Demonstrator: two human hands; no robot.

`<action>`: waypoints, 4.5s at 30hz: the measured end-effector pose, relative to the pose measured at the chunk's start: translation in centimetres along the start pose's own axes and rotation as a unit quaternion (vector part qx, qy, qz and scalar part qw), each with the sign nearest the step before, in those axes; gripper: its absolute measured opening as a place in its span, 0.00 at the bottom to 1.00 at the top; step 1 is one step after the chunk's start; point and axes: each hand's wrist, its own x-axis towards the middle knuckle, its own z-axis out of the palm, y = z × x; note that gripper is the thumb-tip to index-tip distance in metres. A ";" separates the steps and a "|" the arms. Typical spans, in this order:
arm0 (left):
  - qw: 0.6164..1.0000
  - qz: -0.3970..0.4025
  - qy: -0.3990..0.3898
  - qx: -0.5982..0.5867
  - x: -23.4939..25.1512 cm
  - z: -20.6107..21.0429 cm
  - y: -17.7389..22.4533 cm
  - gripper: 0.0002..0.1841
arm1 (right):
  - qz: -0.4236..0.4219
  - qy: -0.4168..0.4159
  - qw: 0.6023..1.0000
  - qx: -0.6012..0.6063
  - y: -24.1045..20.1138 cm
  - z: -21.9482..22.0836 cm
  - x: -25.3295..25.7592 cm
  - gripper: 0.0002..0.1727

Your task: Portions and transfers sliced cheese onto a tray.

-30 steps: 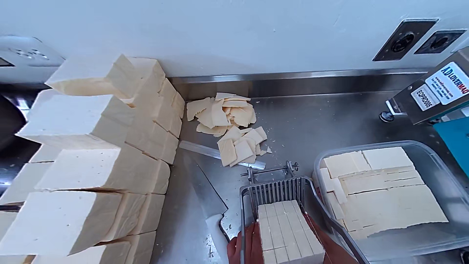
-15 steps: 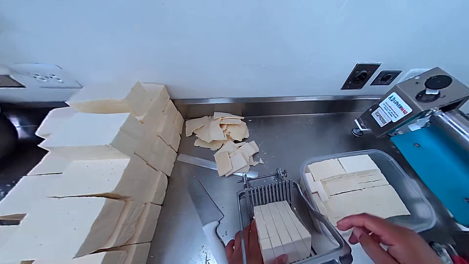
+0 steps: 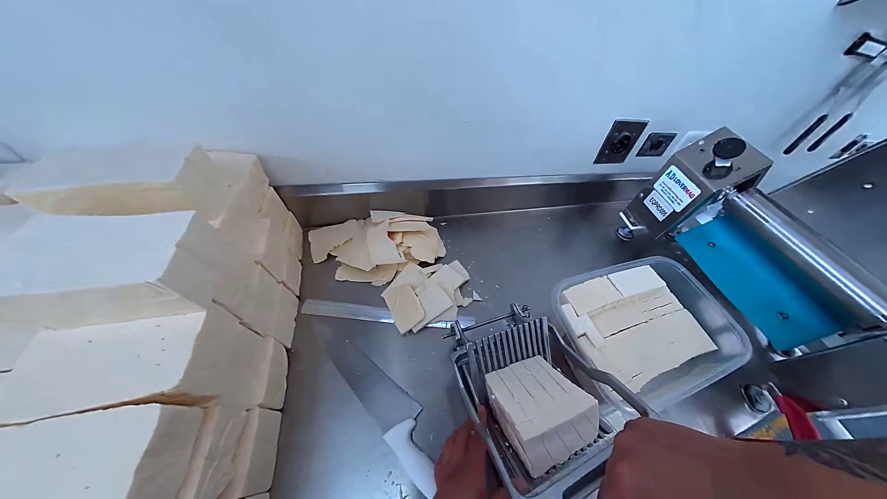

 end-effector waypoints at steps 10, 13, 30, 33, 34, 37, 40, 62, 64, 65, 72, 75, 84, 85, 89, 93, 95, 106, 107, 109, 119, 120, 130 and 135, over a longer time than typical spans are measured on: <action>0.955 0.203 0.194 0.092 4.7 -4.5 0.2 0.29 | 0.030 -0.053 0.998 0.000 0.6 3.1 0.5 0.36; 0.943 0.318 -0.074 -0.059 8.0 -3.7 1.5 0.30 | 0.025 -0.042 0.999 -0.020 0.8 4.3 0.4 0.37; 0.929 0.216 -0.296 0.053 10.5 -2.8 4.3 0.24 | 0.066 -0.031 0.997 -0.018 2.9 12.6 3.0 0.40; 0.930 0.218 -0.292 0.053 10.5 -2.9 4.4 0.24 | 0.075 -0.036 0.997 -0.003 3.6 13.8 3.7 0.39; 0.929 0.218 -0.293 0.052 10.6 -2.9 4.4 0.24 | 0.078 -0.029 0.997 0.006 3.5 13.9 3.7 0.38; 0.930 0.213 -0.299 0.015 10.7 -3.0 4.1 0.29 | 0.035 0.265 0.959 -0.091 2.8 16.3 2.3 0.29; 0.947 0.188 -0.222 -0.135 10.4 -3.2 3.7 0.46 | 0.129 0.625 0.769 -0.043 0.6 17.4 2.7 0.27; 0.946 0.268 -0.017 -0.182 7.7 0.2 -1.2 0.64 | 0.302 0.655 0.644 0.254 -0.9 10.7 6.3 0.45; 0.949 0.263 -0.002 -0.172 7.7 0.7 -0.9 0.65 | 0.302 0.670 0.606 0.303 0.7 9.9 3.9 0.45; 0.951 0.257 0.006 -0.171 7.7 0.9 -0.8 0.65 | 0.326 0.663 0.593 0.320 2.4 9.3 2.3 0.45; 0.954 0.244 0.049 -0.169 7.5 1.8 -0.4 0.64 | 0.508 0.519 0.622 0.293 17.3 5.5 -3.1 0.46; 0.956 0.234 0.063 -0.167 7.5 2.0 -0.2 0.64 | 0.504 0.464 0.676 0.271 19.0 4.4 -1.5 0.48; 0.962 0.197 0.113 -0.152 7.1 2.9 0.8 0.63 | 0.420 0.372 0.769 0.307 19.8 3.6 -2.8 0.68; 0.962 0.193 0.117 -0.154 7.1 2.9 0.9 0.63 | 0.410 0.361 0.780 0.306 19.8 3.7 -3.3 0.68; 0.960 0.191 0.129 -0.162 7.2 3.1 0.7 0.63 | 0.434 0.400 0.758 0.277 19.7 5.0 -2.1 0.56; 0.959 0.191 0.137 -0.159 7.4 3.1 0.6 0.62 | 0.420 0.433 0.750 0.272 19.7 5.2 -1.1 0.54; 0.958 0.188 0.146 -0.158 7.3 3.2 0.7 0.61 | 0.407 0.435 0.755 0.276 19.7 5.1 -1.0 0.59; 0.956 0.196 0.151 -0.156 7.0 3.4 0.9 0.57 | 0.361 0.494 0.758 0.227 22.6 5.1 -3.6 0.35; 0.956 0.195 0.153 -0.156 7.0 3.5 0.9 0.57 | 0.360 0.476 0.774 0.211 22.7 5.0 -3.9 0.34; 0.956 0.194 0.154 -0.157 6.9 3.5 0.8 0.57 | 0.339 0.436 0.812 0.188 22.5 4.9 -4.8 0.36; 0.954 0.210 0.166 -0.133 6.9 3.3 0.5 0.53 | 0.317 0.262 0.911 -0.029 22.8 4.4 -2.7 0.68; 0.954 0.206 0.170 -0.139 6.8 3.4 0.5 0.52 | 0.320 0.246 0.914 -0.026 22.7 4.1 -2.8 0.67; 0.898 0.091 0.409 -0.133 4.3 3.7 0.5 0.18 | 0.208 0.454 0.847 0.179 5.9 7.3 0.0 0.38; 0.943 0.055 0.302 -0.130 1.4 4.5 1.2 0.15 | 0.282 0.398 0.860 0.150 3.3 7.5 2.8 0.53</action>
